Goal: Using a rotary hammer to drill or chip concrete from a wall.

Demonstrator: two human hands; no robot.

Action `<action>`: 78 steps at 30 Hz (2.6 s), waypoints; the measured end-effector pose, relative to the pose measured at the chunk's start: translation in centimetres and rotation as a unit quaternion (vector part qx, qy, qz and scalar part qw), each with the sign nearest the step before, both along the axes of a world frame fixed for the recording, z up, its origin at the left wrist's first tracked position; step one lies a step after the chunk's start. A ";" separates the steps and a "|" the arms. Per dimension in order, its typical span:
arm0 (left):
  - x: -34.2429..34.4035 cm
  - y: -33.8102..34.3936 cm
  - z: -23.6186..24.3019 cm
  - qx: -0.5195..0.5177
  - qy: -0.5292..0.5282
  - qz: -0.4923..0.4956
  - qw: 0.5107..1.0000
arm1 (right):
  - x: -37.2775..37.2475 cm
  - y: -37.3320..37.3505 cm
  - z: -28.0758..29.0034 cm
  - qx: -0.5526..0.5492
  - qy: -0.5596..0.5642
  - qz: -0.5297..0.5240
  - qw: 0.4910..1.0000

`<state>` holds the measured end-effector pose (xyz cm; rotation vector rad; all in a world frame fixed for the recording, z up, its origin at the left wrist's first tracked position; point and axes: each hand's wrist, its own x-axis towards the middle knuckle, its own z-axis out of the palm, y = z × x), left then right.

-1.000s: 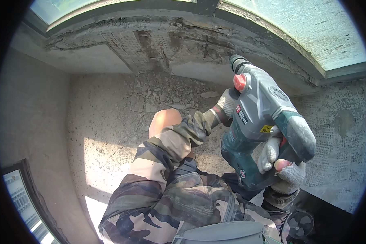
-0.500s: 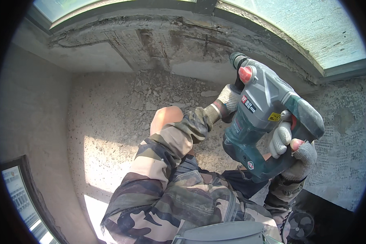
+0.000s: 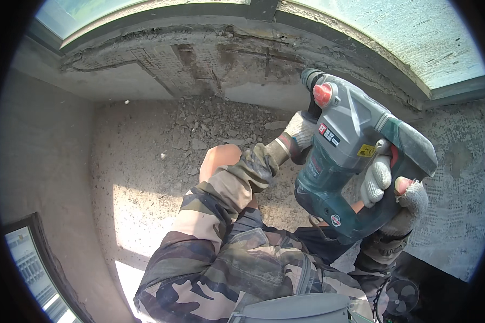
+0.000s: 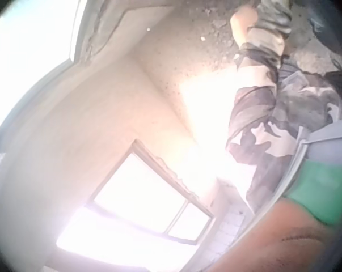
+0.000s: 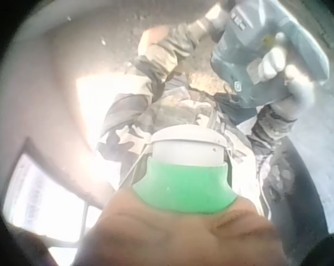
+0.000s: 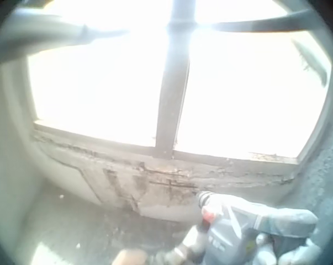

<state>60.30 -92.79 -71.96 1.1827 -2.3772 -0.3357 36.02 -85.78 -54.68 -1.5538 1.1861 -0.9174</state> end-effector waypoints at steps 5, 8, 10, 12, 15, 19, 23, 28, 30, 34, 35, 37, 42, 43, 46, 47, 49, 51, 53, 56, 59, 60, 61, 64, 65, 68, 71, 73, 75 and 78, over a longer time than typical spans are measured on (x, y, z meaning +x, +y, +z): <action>-0.3 -0.4 -2.9 0.372 0.475 0.114 0.790 | 7.2 -0.7 3.6 0.243 -0.363 0.136 0.889; -0.1 0.2 -0.9 0.400 0.474 0.156 0.769 | 6.8 -1.6 3.6 0.240 -0.352 0.147 0.893; -0.4 0.0 -0.9 0.388 0.455 0.154 0.786 | 6.3 -1.5 3.7 0.242 -0.351 0.137 0.894; 0.0 -0.2 -1.1 0.284 0.384 0.106 0.872 | 5.7 -1.0 3.2 0.248 -0.373 0.111 0.887; -1.1 -1.1 -8.9 0.330 0.683 0.042 0.651 | 8.6 0.3 3.6 0.246 -0.318 0.139 0.905; -0.2 0.0 -7.1 0.354 0.616 0.008 0.704 | 8.3 2.3 1.0 0.270 -0.301 0.068 0.912; -1.5 2.1 -6.3 0.439 0.634 0.107 0.628 | 6.2 5.6 -0.7 0.243 -0.276 0.098 0.925; -2.5 2.8 -6.7 0.346 0.511 0.139 0.774 | 4.3 9.2 -1.5 0.189 -0.211 0.097 0.954; -2.8 2.3 -8.5 0.343 0.524 0.148 0.766 | 4.5 9.6 -1.3 0.165 -0.182 0.090 0.965; -3.0 0.2 -14.9 0.335 0.641 0.061 0.687 | 4.0 8.2 -3.6 0.137 -0.112 0.139 0.974; -4.0 -0.2 -15.6 0.285 0.650 0.048 0.703 | 3.8 8.7 -3.9 0.101 -0.045 0.085 0.990; -5.1 -2.1 -17.7 0.431 0.747 -0.017 0.505 | 4.4 8.8 -5.0 0.129 -0.036 0.099 0.986; -2.2 -3.0 -25.5 0.358 0.698 0.079 0.615 | 6.8 8.8 -7.5 -0.055 0.042 0.144 0.987; -1.8 -3.0 -25.5 0.426 0.739 0.079 0.516 | 6.5 9.0 -7.5 -0.056 0.039 0.145 0.987; -0.9 -1.4 -24.3 0.357 0.775 0.058 0.519 | 6.6 9.4 -6.7 0.094 -0.061 0.117 0.987; -5.3 0.1 -13.0 0.486 0.746 0.108 0.442 | 3.5 8.7 -6.6 0.130 -0.084 0.053 0.987; -3.1 1.3 -9.1 0.419 0.699 0.120 0.567 | 4.5 8.7 -4.1 0.189 -0.188 0.056 0.962; -1.7 2.2 -8.0 0.389 0.653 0.136 0.635 | 4.9 9.2 -3.0 0.183 -0.180 0.059 0.965; -0.7 2.5 -8.8 0.275 0.494 0.169 0.807 | 5.9 9.5 -1.9 0.167 -0.150 0.044 0.973; -0.7 1.3 -10.2 0.318 0.522 0.158 0.776 | 3.8 8.5 -5.0 0.167 -0.113 0.065 0.977; 0.1 0.6 -7.9 0.278 0.339 0.177 0.881 | 4.3 7.7 -4.9 0.183 -0.191 0.036 0.964; 0.0 0.8 -8.0 0.293 0.370 0.184 0.862 | 4.3 7.5 -4.8 0.191 -0.190 0.048 0.962; -0.5 0.9 -8.9 0.336 0.489 0.188 0.783 | 4.5 7.4 -4.4 0.174 -0.185 0.063 0.965; -0.1 1.5 -8.1 0.409 0.653 0.093 0.630 | 5.0 6.5 -3.8 0.166 -0.099 0.048 0.980; -0.7 1.1 -9.9 0.338 0.585 0.099 0.731 | 5.5 6.4 -2.5 0.179 -0.156 0.082 0.968; -2.8 1.0 -5.5 0.445 0.549 0.165 0.688 | 4.1 6.1 -0.5 0.206 -0.151 0.028 0.966; -3.0 -0.2 -10.9 0.268 0.456 0.111 0.841 | 5.4 5.8 1.5 0.184 -0.174 0.046 0.966; -3.8 -0.8 -10.6 0.382 0.628 0.052 0.676 | 5.4 5.3 1.8 0.175 -0.165 0.040 0.970; -3.6 -1.3 -11.5 0.375 0.633 0.016 0.677 | 5.9 4.0 1.9 0.185 -0.150 0.045 0.970; -3.8 -2.5 -12.1 0.341 0.624 -0.006 0.703 | 5.7 2.9 1.8 0.181 -0.153 0.043 0.971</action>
